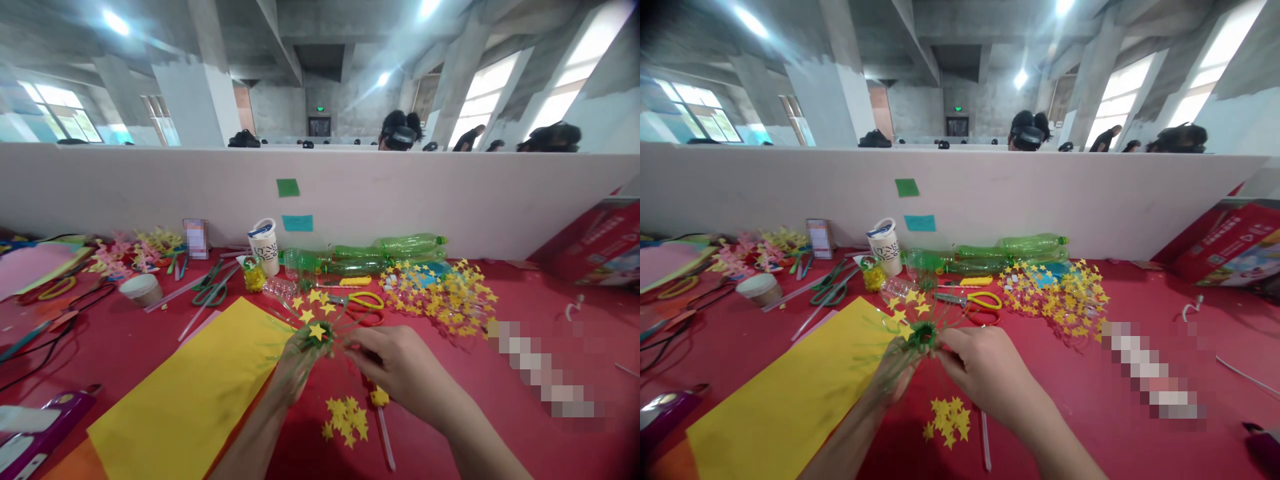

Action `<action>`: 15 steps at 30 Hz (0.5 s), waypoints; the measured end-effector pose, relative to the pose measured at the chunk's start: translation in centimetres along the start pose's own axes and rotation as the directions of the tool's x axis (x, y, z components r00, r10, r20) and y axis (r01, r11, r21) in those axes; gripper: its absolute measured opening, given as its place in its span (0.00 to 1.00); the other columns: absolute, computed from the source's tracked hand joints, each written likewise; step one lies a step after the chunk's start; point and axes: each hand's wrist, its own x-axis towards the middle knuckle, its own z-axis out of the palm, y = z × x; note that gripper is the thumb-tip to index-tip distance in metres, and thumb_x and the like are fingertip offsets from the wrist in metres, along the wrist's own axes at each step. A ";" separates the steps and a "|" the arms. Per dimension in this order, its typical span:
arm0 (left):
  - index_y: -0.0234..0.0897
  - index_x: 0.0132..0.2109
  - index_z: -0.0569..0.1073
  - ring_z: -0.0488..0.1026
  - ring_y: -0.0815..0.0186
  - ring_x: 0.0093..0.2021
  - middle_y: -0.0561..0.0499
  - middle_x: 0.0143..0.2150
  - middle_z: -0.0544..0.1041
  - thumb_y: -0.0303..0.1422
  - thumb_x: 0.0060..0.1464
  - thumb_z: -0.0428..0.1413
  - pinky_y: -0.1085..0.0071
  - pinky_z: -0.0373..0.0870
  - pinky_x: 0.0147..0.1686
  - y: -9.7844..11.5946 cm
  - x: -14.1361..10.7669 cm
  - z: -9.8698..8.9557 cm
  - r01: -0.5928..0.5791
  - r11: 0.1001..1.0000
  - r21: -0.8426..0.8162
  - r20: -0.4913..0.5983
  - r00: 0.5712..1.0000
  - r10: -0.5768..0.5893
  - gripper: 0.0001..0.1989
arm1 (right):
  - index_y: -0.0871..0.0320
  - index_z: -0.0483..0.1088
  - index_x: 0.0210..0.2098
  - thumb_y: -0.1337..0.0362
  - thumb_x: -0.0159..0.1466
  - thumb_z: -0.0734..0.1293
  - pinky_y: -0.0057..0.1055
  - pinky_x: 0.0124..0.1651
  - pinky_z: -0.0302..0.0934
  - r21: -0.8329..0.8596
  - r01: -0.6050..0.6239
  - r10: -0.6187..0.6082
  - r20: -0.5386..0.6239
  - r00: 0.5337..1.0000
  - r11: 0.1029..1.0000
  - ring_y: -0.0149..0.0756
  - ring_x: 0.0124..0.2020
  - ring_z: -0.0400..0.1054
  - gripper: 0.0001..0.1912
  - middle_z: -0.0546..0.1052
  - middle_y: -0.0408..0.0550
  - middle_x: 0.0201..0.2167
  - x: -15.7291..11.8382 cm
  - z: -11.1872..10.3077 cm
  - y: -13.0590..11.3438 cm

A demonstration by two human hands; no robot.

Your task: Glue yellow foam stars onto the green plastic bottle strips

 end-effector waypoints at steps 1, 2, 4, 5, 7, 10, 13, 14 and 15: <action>0.34 0.22 0.70 0.70 0.69 0.27 0.53 0.24 0.74 0.30 0.38 0.64 0.72 0.66 0.31 0.0 0.0 0.0 0.003 1.000 -0.004 -0.002 1.000 -0.003 0.09 | 0.53 0.71 0.35 0.69 0.62 0.60 0.23 0.25 0.49 0.004 -0.006 0.006 0.005 1.000 1.000 0.27 0.21 0.62 0.09 0.71 0.38 0.21 0.0 0.0 0.0; 0.34 0.22 0.70 0.70 0.69 0.27 0.54 0.24 0.73 0.31 0.38 0.64 0.72 0.66 0.31 0.0 0.0 0.0 0.005 1.000 -0.009 -0.006 1.000 -0.005 0.09 | 0.53 0.71 0.36 0.69 0.61 0.60 0.23 0.25 0.49 0.006 -0.010 0.009 0.011 1.000 1.000 0.27 0.20 0.61 0.09 0.71 0.38 0.21 0.0 -0.1 -0.1; 0.35 0.22 0.70 0.70 0.70 0.27 0.54 0.23 0.73 0.31 0.38 0.64 0.73 0.66 0.31 0.1 0.0 0.1 0.004 1.000 -0.019 -0.014 1.000 -0.004 0.09 | 0.53 0.70 0.36 0.69 0.61 0.60 0.23 0.24 0.48 0.007 -0.008 0.008 0.022 1.000 1.000 0.26 0.20 0.61 0.09 0.71 0.38 0.21 0.0 -0.2 -0.1; 0.35 0.22 0.70 0.70 0.70 0.27 0.55 0.23 0.73 0.31 0.37 0.64 0.73 0.66 0.31 0.1 -0.1 0.2 0.006 1.000 -0.017 -0.011 1.000 -0.006 0.09 | 0.53 0.70 0.36 0.69 0.61 0.59 0.23 0.24 0.48 0.006 -0.003 0.002 0.026 1.000 1.000 0.26 0.20 0.61 0.09 0.71 0.38 0.21 0.1 -0.3 -0.2; 0.35 0.24 0.71 0.69 0.70 0.27 0.54 0.23 0.72 0.31 0.37 0.64 0.73 0.66 0.31 0.3 -0.1 0.4 0.002 1.000 -0.017 0.004 1.000 -0.002 0.09 | 0.54 0.70 0.34 0.69 0.62 0.59 0.23 0.24 0.47 -0.003 0.011 -0.011 0.021 1.000 1.000 0.26 0.20 0.60 0.09 0.70 0.38 0.20 0.1 -0.3 -0.1; 0.36 0.32 0.74 0.70 0.68 0.27 0.52 0.26 0.74 0.32 0.37 0.64 0.72 0.67 0.31 0.6 -0.3 0.9 -0.004 0.999 -0.035 0.054 0.999 0.005 0.12 | 0.55 0.69 0.31 0.69 0.62 0.59 0.23 0.24 0.47 -0.016 0.028 -0.028 -0.007 1.000 0.999 0.26 0.21 0.61 0.08 0.70 0.39 0.21 0.1 -0.1 0.0; 0.36 0.36 0.75 0.70 0.67 0.28 0.51 0.28 0.75 0.33 0.37 0.64 0.71 0.67 0.32 0.5 -0.6 1.3 0.028 1.000 -0.006 0.075 0.997 -0.028 0.15 | 0.56 0.67 0.29 0.68 0.63 0.58 0.24 0.25 0.47 -0.031 0.029 -0.031 -0.048 0.998 0.999 0.27 0.21 0.61 0.09 0.69 0.39 0.20 0.0 0.5 0.3; 0.36 0.34 0.75 0.70 0.68 0.27 0.52 0.27 0.74 0.33 0.35 0.65 0.71 0.67 0.31 0.5 -0.7 1.3 0.053 0.998 0.022 0.061 0.997 -0.054 0.14 | 0.57 0.67 0.29 0.68 0.63 0.57 0.24 0.25 0.47 -0.040 0.026 -0.029 -0.069 0.997 0.999 0.27 0.21 0.61 0.10 0.69 0.40 0.20 0.0 0.8 0.3; 0.36 0.31 0.75 0.69 0.69 0.26 0.53 0.24 0.73 0.33 0.33 0.66 0.72 0.67 0.30 0.4 -0.7 1.3 0.081 0.995 0.051 0.040 0.996 -0.083 0.13 | 0.57 0.67 0.28 0.67 0.64 0.56 0.24 0.25 0.47 -0.051 0.022 -0.027 -0.093 0.995 0.998 0.27 0.21 0.60 0.11 0.68 0.40 0.20 -0.1 1.1 0.4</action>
